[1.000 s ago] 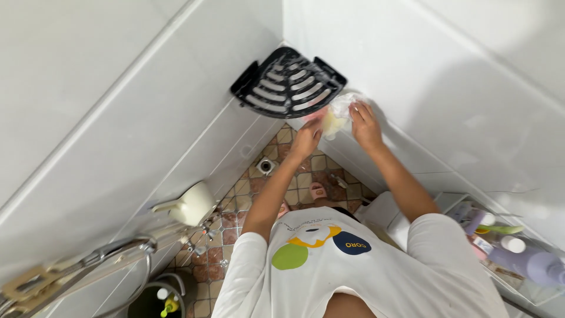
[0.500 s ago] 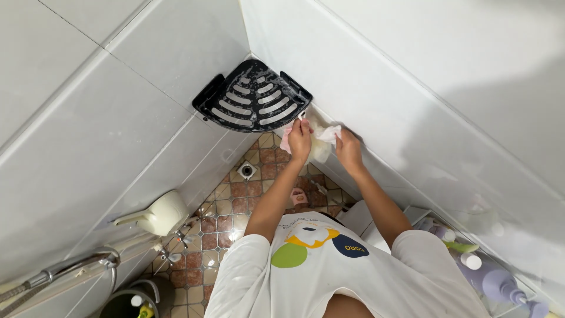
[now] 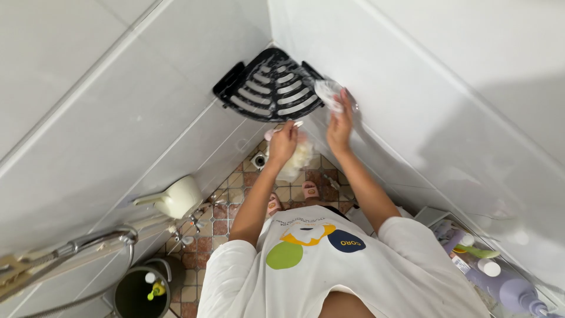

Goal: The person sits on the bathroom floor and washes a green bucket, a yellow bottle, and a black wall-mounted caddy using a cloth and running water. They then rinse the cloth and organize items in a wall cabinet, placing a cup and toothbrush inside before closing the door.

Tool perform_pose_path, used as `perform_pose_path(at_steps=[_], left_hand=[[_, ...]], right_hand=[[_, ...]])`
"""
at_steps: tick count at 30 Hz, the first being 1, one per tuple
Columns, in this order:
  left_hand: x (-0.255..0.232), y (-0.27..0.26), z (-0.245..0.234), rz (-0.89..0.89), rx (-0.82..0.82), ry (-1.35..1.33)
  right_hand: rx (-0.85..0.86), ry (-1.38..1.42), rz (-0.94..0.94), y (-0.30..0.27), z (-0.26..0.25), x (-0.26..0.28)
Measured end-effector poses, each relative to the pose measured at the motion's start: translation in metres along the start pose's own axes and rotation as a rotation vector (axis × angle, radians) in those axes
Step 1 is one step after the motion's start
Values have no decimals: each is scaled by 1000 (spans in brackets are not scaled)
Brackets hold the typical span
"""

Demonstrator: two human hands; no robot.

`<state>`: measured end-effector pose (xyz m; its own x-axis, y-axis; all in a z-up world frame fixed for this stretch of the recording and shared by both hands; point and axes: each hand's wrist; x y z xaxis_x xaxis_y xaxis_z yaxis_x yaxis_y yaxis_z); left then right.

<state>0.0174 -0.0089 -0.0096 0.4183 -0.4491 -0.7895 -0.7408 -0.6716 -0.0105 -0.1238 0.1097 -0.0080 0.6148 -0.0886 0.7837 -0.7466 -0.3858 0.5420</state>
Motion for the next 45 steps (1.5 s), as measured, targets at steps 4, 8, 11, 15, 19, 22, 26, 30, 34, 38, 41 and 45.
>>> perform_pose_path(at_steps=[4, 8, 11, 15, 19, 22, 26, 30, 34, 38, 41, 45], left_hand=[[68, -28, -37, -13, -80, -40], [111, -44, -86, -137, -189, -44], [125, -53, -113, -146, -299, -97], [136, -57, -132, -169, -323, -165], [148, -53, -144, -136, -362, -176], [151, -55, -157, -133, -363, -192], [163, -64, -177, -205, -322, -427], [193, -73, -192, -219, -327, -711], [219, -87, -200, -223, -300, -936], [216, -106, -212, -317, -326, -992], [205, -129, -217, -255, -401, -1118], [200, -168, -216, -242, -549, -1092]], right_hand=[[119, -296, -231, -31, 63, 43], [476, -450, -267, -37, 88, 87], [776, -437, -114, -3, 112, 100], [934, -335, -35, 25, 166, 111], [857, 91, -128, 33, 217, 104], [785, -127, -234, 23, 224, 98], [816, -414, -203, 28, 197, 96], [701, -475, -139, 34, 193, 107], [589, -472, -167, 43, 197, 121], [334, -371, -108, 67, 189, 130], [369, -627, -181, 73, 180, 127], [323, -696, -599, 60, 193, 140]])
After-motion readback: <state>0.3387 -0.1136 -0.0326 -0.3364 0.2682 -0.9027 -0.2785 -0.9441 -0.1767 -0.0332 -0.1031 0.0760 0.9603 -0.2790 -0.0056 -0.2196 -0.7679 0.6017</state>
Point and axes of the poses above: each hand's wrist, its own y-axis towards the middle knuckle, its own z-axis out of the palm, x = y × z, and after that the axes turned 1 degree about z, right-handed
